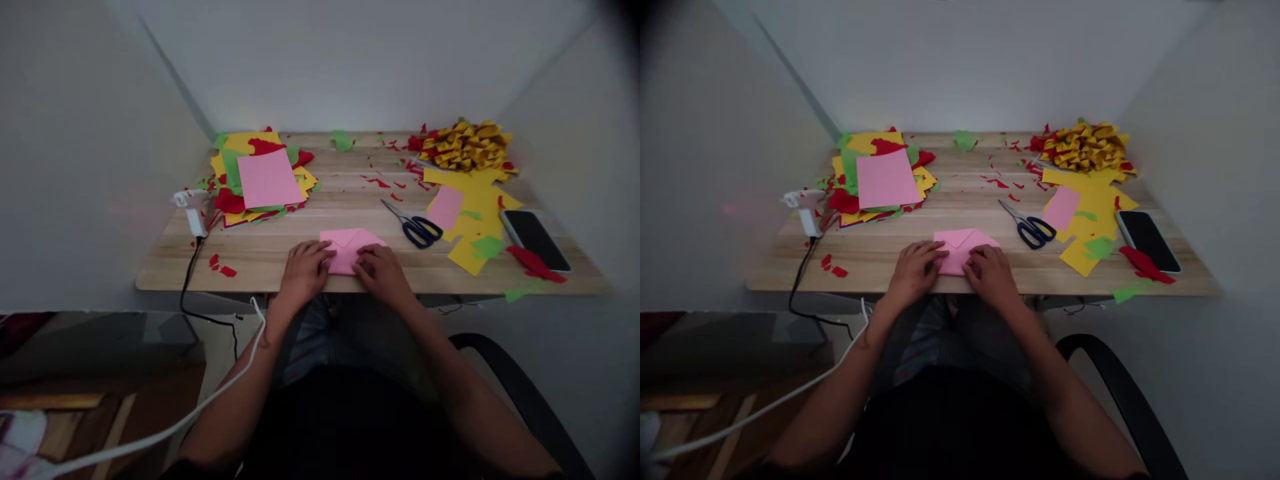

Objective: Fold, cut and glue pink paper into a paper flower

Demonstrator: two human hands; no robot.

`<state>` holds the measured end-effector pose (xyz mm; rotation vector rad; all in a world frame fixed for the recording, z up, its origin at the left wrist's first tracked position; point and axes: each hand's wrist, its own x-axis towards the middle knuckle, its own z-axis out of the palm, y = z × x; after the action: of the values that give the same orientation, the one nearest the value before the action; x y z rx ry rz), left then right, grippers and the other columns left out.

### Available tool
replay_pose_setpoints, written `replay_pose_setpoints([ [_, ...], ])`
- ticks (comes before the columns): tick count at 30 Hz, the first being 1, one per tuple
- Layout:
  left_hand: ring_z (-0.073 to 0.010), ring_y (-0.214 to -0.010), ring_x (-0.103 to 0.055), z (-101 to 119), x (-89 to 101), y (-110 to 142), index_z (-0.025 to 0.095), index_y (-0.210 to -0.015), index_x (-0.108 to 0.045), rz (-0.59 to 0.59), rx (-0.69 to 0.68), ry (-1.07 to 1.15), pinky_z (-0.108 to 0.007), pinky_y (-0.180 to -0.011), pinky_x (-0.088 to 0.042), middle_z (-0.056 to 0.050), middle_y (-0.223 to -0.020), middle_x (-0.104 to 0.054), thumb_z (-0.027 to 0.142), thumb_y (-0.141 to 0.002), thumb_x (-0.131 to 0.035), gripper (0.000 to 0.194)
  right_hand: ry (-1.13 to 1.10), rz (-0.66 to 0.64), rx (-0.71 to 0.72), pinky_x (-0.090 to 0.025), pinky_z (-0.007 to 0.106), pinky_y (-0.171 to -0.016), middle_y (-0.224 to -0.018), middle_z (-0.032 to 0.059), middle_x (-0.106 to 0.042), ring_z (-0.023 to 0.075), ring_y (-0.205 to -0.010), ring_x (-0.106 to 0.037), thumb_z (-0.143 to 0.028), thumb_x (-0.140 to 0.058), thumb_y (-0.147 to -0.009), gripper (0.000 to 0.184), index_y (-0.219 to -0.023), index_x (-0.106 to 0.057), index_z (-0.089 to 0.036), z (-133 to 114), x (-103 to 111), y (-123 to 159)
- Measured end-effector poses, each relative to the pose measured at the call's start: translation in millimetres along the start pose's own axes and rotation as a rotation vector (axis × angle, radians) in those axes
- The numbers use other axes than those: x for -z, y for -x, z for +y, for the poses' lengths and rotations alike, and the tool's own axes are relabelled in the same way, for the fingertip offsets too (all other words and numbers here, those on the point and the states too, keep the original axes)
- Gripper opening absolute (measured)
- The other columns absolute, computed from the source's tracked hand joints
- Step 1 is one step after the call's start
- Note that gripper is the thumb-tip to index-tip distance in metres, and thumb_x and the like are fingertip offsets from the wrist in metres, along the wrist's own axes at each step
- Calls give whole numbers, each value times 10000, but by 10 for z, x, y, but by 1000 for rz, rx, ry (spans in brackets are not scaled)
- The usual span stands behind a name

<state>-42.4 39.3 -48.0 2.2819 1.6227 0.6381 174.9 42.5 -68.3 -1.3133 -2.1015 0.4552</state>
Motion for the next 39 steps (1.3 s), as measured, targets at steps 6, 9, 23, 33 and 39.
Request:
replay_pose_setpoints([
  [6, -204, -1284, -527, 35, 53, 2, 243, -1061, -683, 4, 13, 60, -404, -1129, -385, 10, -1341, -665, 228, -972, -518, 188, 223, 114, -140, -449, 460, -857, -991, 105, -626, 292, -962, -529, -288, -636, -885, 110, -805, -649, -213, -198, -98, -187],
  [9, -230, -1292, -522, 46, 60, -13, 252, -995, -674, -15, 26, 57, -433, -1136, -380, 5, -1343, -658, 342, -951, -594, 128, 254, 103, -187, -445, 460, -820, -962, 96, -606, 296, -948, -520, -307, -657, -879, 120, -797, -626, -225, -230, -107, -248],
  [23, -255, -1332, -499, 66, 76, -14, 278, -1032, -660, -65, 54, 33, -482, -1162, -350, 19, -1371, -643, 382, -921, -623, 157, 293, 36, -287, -417, 443, -817, -932, 79, -592, 277, -928, -515, -287, -643, -878, 123, -787, -578, -233, -310, -82, -324],
  [33, -246, -1329, -514, 102, 98, -27, 250, -1071, -667, -54, 60, 49, -479, -1161, -340, -8, -1350, -662, 300, -920, -635, 162, 324, 10, -310, -409, 416, -822, -944, 76, -590, 262, -927, -511, -285, -629, -882, 123, -785, -600, -215, -357, -63, -336],
  [39, -239, -1351, -498, 95, 103, -16, 250, -1099, -664, -56, 62, 58, -480, -1180, -326, -2, -1372, -648, 291, -911, -644, 194, 335, 5, -325, -410, 423, -818, -950, 86, -592, 265, -929, -512, -267, -618, -878, 107, -790, -611, -207, -372, -70, -341],
])
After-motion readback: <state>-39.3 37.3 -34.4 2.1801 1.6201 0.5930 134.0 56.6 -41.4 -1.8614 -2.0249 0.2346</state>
